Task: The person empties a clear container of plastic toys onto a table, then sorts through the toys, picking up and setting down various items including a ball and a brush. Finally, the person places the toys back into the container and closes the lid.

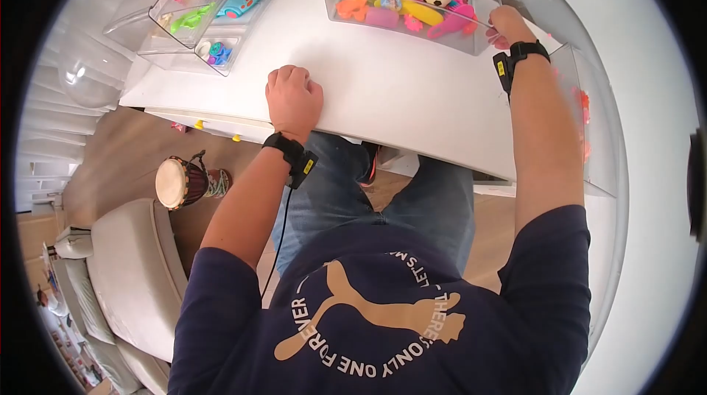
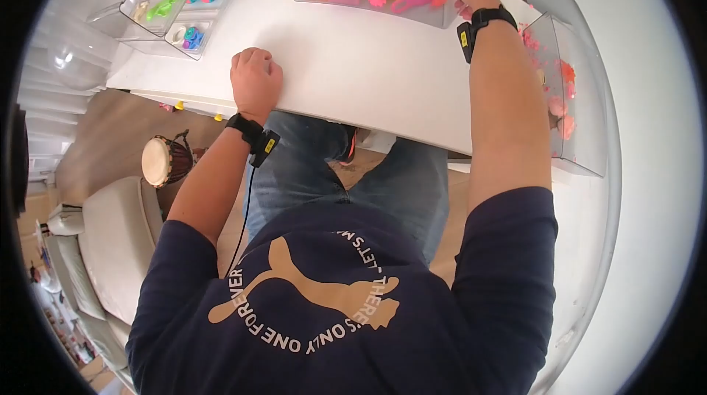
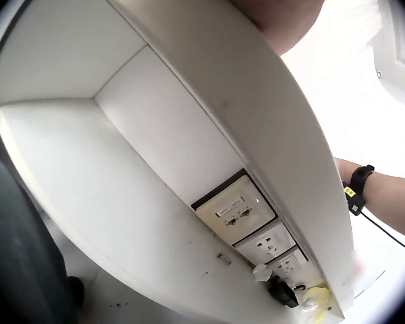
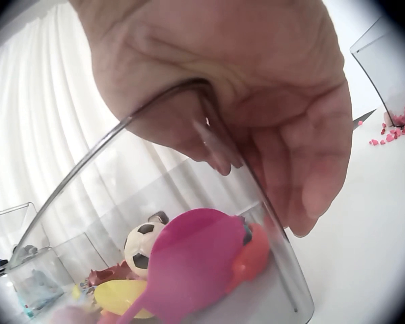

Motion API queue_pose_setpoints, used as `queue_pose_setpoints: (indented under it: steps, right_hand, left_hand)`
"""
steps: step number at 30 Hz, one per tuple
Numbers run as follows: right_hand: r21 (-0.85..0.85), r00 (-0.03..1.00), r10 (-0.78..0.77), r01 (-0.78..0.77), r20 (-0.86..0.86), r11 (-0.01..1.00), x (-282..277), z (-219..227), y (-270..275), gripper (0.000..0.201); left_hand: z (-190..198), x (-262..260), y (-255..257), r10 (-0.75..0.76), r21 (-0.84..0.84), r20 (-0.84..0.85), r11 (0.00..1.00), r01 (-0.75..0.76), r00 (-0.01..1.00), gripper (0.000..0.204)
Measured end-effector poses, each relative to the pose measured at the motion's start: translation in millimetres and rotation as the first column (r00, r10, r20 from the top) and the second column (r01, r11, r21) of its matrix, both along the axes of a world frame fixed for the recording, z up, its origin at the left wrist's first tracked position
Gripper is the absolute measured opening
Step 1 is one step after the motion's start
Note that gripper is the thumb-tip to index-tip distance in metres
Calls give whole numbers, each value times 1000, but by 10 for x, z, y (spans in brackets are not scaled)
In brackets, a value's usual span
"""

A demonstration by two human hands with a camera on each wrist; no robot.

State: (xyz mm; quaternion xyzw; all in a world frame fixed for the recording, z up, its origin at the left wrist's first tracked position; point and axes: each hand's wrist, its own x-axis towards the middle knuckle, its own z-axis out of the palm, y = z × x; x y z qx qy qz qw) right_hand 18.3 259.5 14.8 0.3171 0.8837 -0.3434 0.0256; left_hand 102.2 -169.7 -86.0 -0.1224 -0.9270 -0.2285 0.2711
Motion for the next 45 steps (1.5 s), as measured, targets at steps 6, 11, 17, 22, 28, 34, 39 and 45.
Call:
queue_pose_setpoints:
  steps: [6, 11, 17, 22, 28, 34, 39, 45]
  right_hand:
    - [-11, 992, 51, -50, 120, 999, 27, 72, -28, 31]
    - [45, 986, 102, -109, 133, 993, 33, 75, -6, 32]
    - [-42, 997, -25, 28, 77, 999, 59, 47, 3, 33]
    - [-29, 995, 75, -74, 59, 997, 143, 39, 34, 31]
    - [-128, 999, 45, -47, -20, 991, 217, 13, 64, 26]
    - [-67, 996, 78, -80, -36, 995, 327, 141, -121, 26]
    - [146, 967, 210, -189, -143, 971, 248, -188, 37, 45]
    - [238, 962, 78, -13, -263, 971, 429, -146, -156, 50]
  left_hand:
    - [3, 20, -5, 9, -14, 38, 1000, -8, 999, 10]
    - [-19, 22, -1, 7, -19, -4, 1000, -8, 1000, 12]
    - [0, 67, 7, -24, 7, 2, 1000, 24, 1000, 13]
    - [1, 91, 8, -77, 9, -14, 997, 78, 997, 16]
    - [13, 104, 1, -117, 14, -4, 993, 117, 993, 18]
    - [322, -156, -106, -199, 87, 63, 977, 193, 978, 17]
    - [1089, -1036, -25, -194, 240, 178, 959, 148, 965, 28]
    - [1333, -1611, 302, -136, 16, 467, 989, 145, 874, 45]
